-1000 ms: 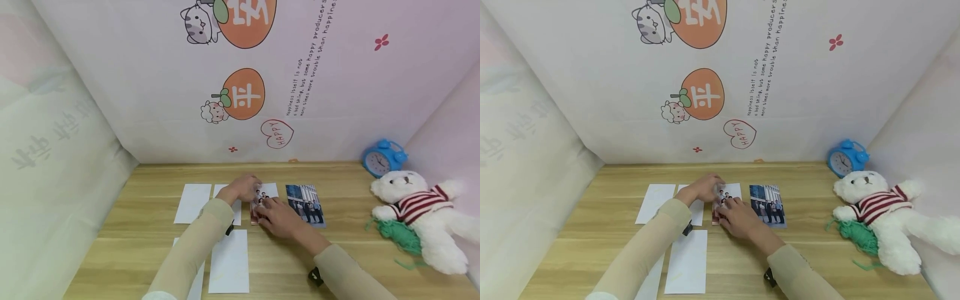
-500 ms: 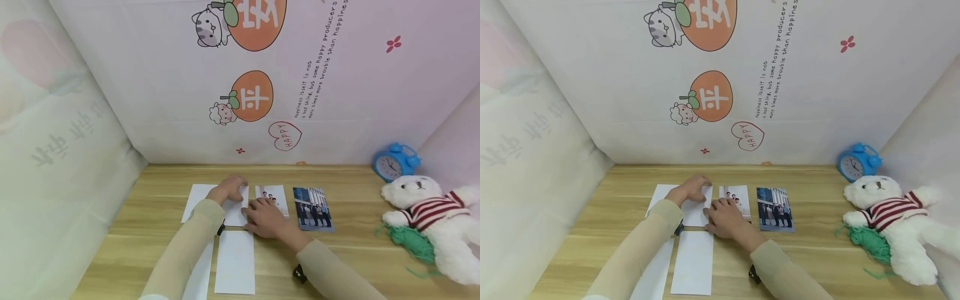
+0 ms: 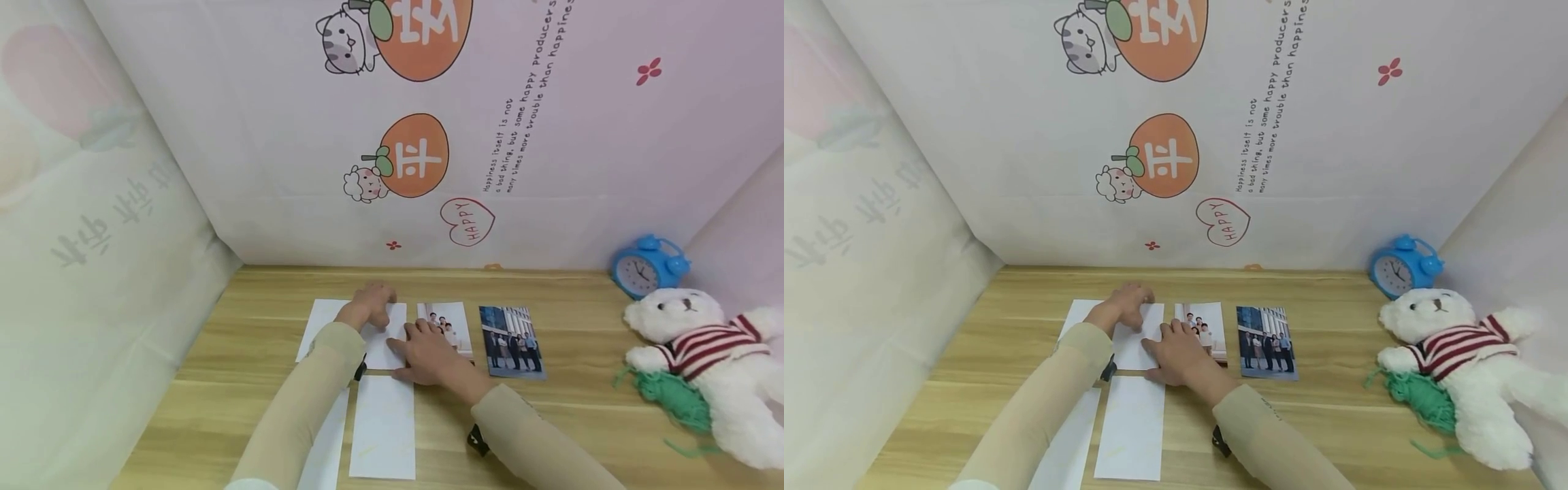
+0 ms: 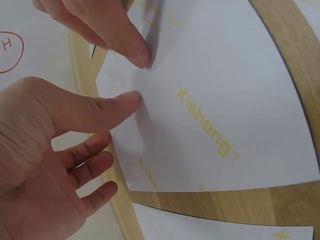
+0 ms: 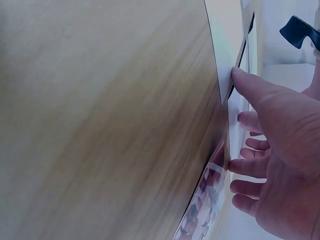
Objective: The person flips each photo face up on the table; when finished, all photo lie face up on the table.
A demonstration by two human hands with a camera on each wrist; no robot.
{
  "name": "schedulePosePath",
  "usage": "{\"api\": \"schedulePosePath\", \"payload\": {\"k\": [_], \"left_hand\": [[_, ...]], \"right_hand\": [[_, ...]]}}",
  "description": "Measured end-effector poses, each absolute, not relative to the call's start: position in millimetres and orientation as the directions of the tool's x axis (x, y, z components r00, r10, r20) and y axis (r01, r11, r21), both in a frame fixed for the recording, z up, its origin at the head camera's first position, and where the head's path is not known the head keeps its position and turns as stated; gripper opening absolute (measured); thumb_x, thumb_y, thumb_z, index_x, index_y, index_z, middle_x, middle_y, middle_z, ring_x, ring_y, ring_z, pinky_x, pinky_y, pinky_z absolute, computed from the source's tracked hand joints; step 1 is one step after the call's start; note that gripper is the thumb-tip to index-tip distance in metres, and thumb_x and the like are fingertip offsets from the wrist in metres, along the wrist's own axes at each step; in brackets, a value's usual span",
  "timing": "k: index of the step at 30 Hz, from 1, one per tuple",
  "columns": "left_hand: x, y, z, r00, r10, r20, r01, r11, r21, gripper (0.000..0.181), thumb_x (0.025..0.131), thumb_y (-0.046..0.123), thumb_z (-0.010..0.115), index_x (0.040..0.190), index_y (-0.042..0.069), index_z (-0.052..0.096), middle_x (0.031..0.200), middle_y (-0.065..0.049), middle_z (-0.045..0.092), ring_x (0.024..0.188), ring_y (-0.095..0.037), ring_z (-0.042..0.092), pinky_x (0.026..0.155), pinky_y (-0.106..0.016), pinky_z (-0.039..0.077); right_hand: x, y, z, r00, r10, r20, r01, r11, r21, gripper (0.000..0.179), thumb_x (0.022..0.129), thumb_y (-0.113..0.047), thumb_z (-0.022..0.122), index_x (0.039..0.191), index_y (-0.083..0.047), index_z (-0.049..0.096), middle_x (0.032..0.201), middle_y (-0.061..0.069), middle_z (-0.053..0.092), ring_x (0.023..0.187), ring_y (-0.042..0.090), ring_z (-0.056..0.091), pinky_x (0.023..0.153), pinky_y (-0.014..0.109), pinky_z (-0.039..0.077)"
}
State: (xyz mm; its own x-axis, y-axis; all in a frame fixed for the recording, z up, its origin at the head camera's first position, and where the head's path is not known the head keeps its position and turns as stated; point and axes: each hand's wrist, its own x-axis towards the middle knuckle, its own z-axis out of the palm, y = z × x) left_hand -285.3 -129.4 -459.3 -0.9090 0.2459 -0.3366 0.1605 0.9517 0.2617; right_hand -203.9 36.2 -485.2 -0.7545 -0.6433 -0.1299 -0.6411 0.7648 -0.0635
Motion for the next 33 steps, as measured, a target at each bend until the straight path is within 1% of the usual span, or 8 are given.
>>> {"api": "schedulePosePath", "payload": {"k": [8,13,16,18,21,26,29,33], "left_hand": [[-287,-129,-461,-0.906,0.232,-0.354,0.142,0.954,0.263,0.056,0.087,0.01,0.079,0.14,0.014,0.059,0.152,-0.013,0.051,0.148,-0.033,0.04,0.128,-0.058,0.027],[-287,-128,-461,-0.908,0.24,-0.343,0.155,0.954,0.258,0.058,0.086,0.009,0.078,0.14,0.015,0.058,0.152,-0.015,0.049,0.145,-0.034,0.04,0.126,-0.058,0.031],[-288,-127,-462,-0.91,0.242,-0.337,0.157,0.953,0.259,0.059,0.086,0.008,0.078,0.141,0.015,0.057,0.152,-0.015,0.049,0.144,-0.034,0.041,0.125,-0.059,0.032],[-288,-125,-463,-0.911,0.241,-0.334,0.159,0.954,0.256,0.06,0.086,0.008,0.079,0.141,0.015,0.056,0.152,-0.015,0.049,0.146,-0.035,0.04,0.126,-0.06,0.03],[-288,-122,-463,-0.914,0.246,-0.323,0.174,0.956,0.235,0.06,0.086,0.009,0.079,0.141,0.013,0.055,0.152,-0.016,0.049,0.147,-0.036,0.039,0.126,-0.061,0.029],[-289,-119,-464,-0.917,0.241,-0.316,0.174,0.959,0.225,0.058,0.087,0.012,0.08,0.139,0.01,0.056,0.151,-0.017,0.05,0.143,-0.035,0.043,0.121,-0.057,0.039],[-289,-120,-465,-0.923,0.239,-0.303,0.164,0.954,0.252,0.054,0.087,0.017,0.08,0.135,0.008,0.057,0.147,-0.017,0.053,0.138,-0.034,0.047,0.117,-0.053,0.044],[-289,-123,-463,-0.932,0.251,-0.263,0.148,0.923,0.355,0.047,0.09,0.023,0.076,0.129,0.003,0.061,0.137,-0.017,0.061,0.126,-0.033,0.053,0.112,-0.05,0.046]], "right_hand": [[-203,35,-486,-0.755,-0.643,-0.129,-0.637,0.766,-0.085,0.06,0.096,-0.056,0.067,0.147,-0.027,0.059,0.153,0.021,0.052,0.14,0.042,0.047,0.116,0.059,0.043],[-204,36,-487,-0.76,-0.635,-0.139,-0.625,0.772,-0.115,0.061,0.095,-0.056,0.068,0.148,-0.026,0.058,0.156,0.024,0.047,0.144,0.043,0.044,0.117,0.059,0.042],[-205,37,-487,-0.76,-0.631,-0.153,-0.617,0.776,-0.133,0.062,0.096,-0.055,0.067,0.149,-0.026,0.057,0.158,0.025,0.045,0.146,0.043,0.041,0.119,0.059,0.04],[-205,38,-487,-0.763,-0.627,-0.159,-0.611,0.779,-0.141,0.063,0.096,-0.055,0.067,0.15,-0.025,0.056,0.16,0.025,0.044,0.147,0.044,0.04,0.12,0.06,0.039],[-205,40,-487,-0.771,-0.612,-0.177,-0.594,0.791,-0.147,0.065,0.096,-0.056,0.066,0.152,-0.025,0.053,0.163,0.027,0.039,0.151,0.046,0.036,0.123,0.061,0.034],[-205,43,-487,-0.773,-0.607,-0.184,-0.583,0.794,-0.17,0.066,0.097,-0.055,0.066,0.153,-0.023,0.051,0.165,0.025,0.036,0.154,0.045,0.032,0.126,0.062,0.029],[-205,45,-488,-0.763,-0.627,-0.159,-0.604,0.778,-0.172,0.065,0.097,-0.053,0.067,0.152,-0.02,0.052,0.164,0.023,0.038,0.153,0.043,0.034,0.125,0.061,0.03],[-206,47,-490,-0.754,-0.645,-0.124,-0.625,0.762,-0.167,0.067,0.097,-0.053,0.067,0.151,-0.016,0.052,0.164,0.023,0.038,0.152,0.042,0.035,0.124,0.061,0.031]]}}
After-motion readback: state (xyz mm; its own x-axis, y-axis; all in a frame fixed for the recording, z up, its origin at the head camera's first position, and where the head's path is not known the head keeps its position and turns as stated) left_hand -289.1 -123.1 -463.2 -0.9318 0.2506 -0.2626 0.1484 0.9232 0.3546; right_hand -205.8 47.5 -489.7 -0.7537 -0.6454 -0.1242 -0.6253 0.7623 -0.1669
